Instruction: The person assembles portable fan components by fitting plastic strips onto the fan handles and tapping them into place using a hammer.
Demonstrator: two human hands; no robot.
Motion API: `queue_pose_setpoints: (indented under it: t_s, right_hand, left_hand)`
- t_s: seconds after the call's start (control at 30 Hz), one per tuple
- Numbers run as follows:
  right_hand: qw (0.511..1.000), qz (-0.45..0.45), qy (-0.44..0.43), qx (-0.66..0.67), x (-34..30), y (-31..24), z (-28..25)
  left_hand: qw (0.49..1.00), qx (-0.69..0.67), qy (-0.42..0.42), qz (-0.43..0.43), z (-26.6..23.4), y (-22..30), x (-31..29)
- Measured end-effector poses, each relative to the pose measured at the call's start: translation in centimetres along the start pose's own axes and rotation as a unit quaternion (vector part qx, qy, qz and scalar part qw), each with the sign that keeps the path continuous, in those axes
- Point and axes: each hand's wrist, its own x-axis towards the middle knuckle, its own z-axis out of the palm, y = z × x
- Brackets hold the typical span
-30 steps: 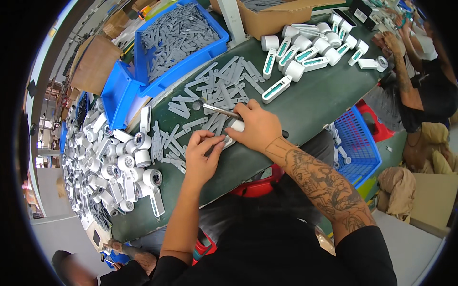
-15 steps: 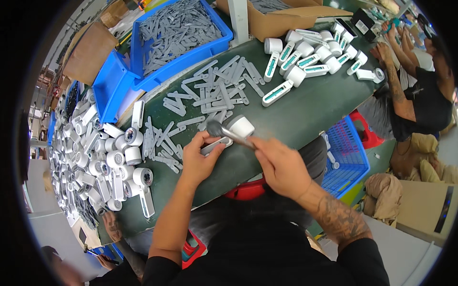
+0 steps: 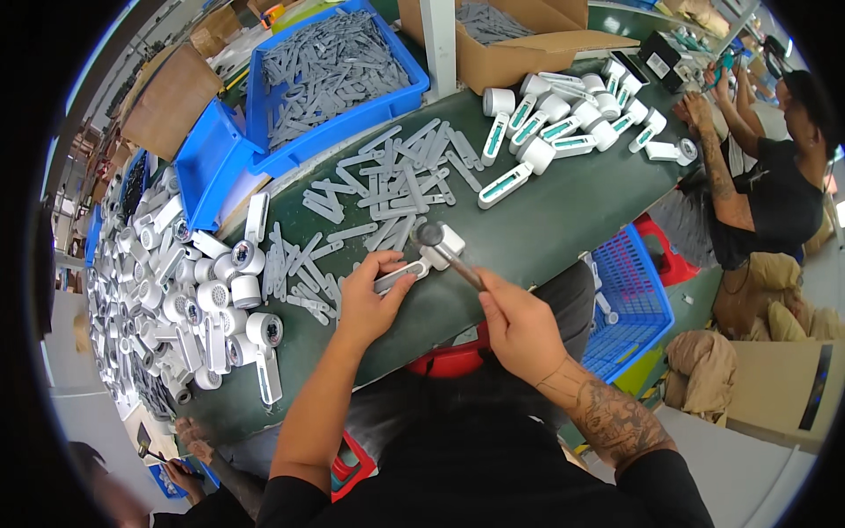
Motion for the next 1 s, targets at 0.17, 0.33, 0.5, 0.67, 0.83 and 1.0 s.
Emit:
queue_pose_setpoints:
  t_s: [0.17,0.33,0.5,0.67,0.83,1.0]
  right_hand:
    - [0.999,0.007,-0.04,-0.028,1.2,1.4,0.5]
    - [0.992,-0.077,0.081,0.051,1.6,-3.2,-1.6]
    - [0.989,-0.011,-0.11,-0.102,0.9,-1.1,0.2]
    - [0.996,-0.059,-0.024,-0.064,0.6,-1.6,0.5]
    - [0.992,-0.03,-0.097,-0.08,1.9,-0.5,1.2]
    - [0.993,-0.107,-0.053,-0.009,2.2,-1.8,3.4]
  left_hand:
    - [0.998,0.039,0.01,0.042,-0.6,0.4,0.5]
    - [0.975,0.195,0.006,0.108,-3.7,-0.3,-1.4]
    - [0.985,0.136,-0.014,0.102,-3.4,-1.3,-0.8]
    - [0.988,0.121,-0.02,0.097,-3.6,-1.2,-0.8]
    - [0.989,0.112,-0.009,0.094,-3.6,-1.8,-0.7]
    - [0.997,0.076,0.008,-0.003,-3.2,-1.5,-1.3]
